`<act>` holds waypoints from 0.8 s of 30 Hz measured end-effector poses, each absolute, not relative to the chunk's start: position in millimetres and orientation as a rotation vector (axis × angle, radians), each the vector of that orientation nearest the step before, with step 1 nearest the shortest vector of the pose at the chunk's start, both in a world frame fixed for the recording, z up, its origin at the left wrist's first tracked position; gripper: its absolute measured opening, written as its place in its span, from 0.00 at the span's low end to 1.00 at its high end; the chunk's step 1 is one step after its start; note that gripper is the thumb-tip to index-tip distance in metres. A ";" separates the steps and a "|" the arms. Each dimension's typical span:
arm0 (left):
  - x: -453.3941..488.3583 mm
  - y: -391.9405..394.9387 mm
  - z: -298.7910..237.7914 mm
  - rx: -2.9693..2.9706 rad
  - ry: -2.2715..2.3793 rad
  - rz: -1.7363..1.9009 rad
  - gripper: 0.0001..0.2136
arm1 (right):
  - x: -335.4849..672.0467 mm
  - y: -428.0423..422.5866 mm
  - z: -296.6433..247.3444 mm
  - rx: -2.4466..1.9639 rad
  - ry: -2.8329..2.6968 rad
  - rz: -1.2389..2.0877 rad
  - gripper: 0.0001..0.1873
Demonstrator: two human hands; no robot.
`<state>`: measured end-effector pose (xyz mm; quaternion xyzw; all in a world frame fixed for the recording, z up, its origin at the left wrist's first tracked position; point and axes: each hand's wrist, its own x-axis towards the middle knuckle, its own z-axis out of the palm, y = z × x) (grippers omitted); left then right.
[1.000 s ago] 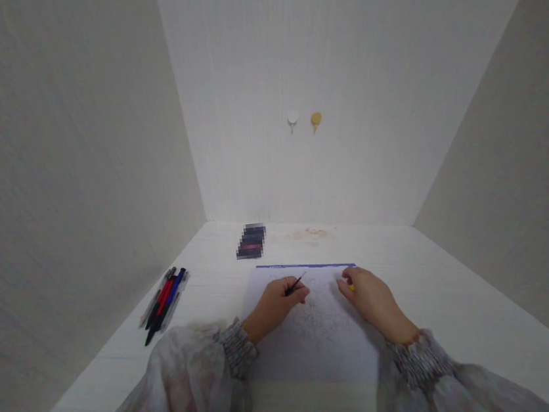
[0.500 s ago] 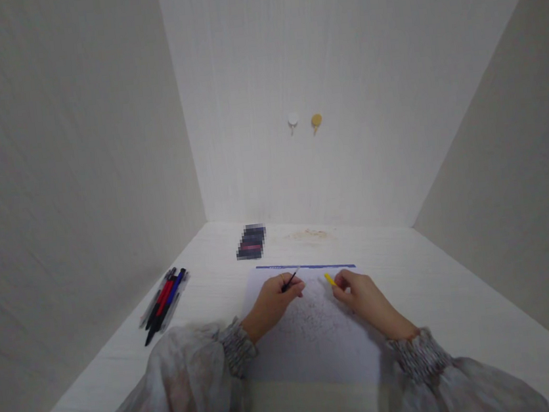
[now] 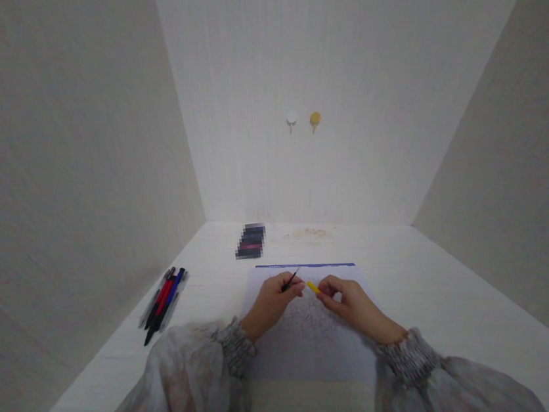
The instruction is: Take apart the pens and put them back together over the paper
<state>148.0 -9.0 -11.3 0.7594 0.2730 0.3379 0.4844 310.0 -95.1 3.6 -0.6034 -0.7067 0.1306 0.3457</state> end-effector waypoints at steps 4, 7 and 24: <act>146.8 -8.6 -9.3 1.869 0.668 0.857 0.12 | 310.9 -95.0 4.1 -1.573 -1.842 0.301 0.06; 146.8 -8.7 -10.2 1.895 0.670 0.817 0.12 | 310.6 -95.5 5.8 -1.556 -1.860 0.282 0.06; 148.0 -8.5 -13.5 1.821 0.693 0.833 0.11 | 306.2 -96.9 7.1 -1.531 -1.851 0.275 0.08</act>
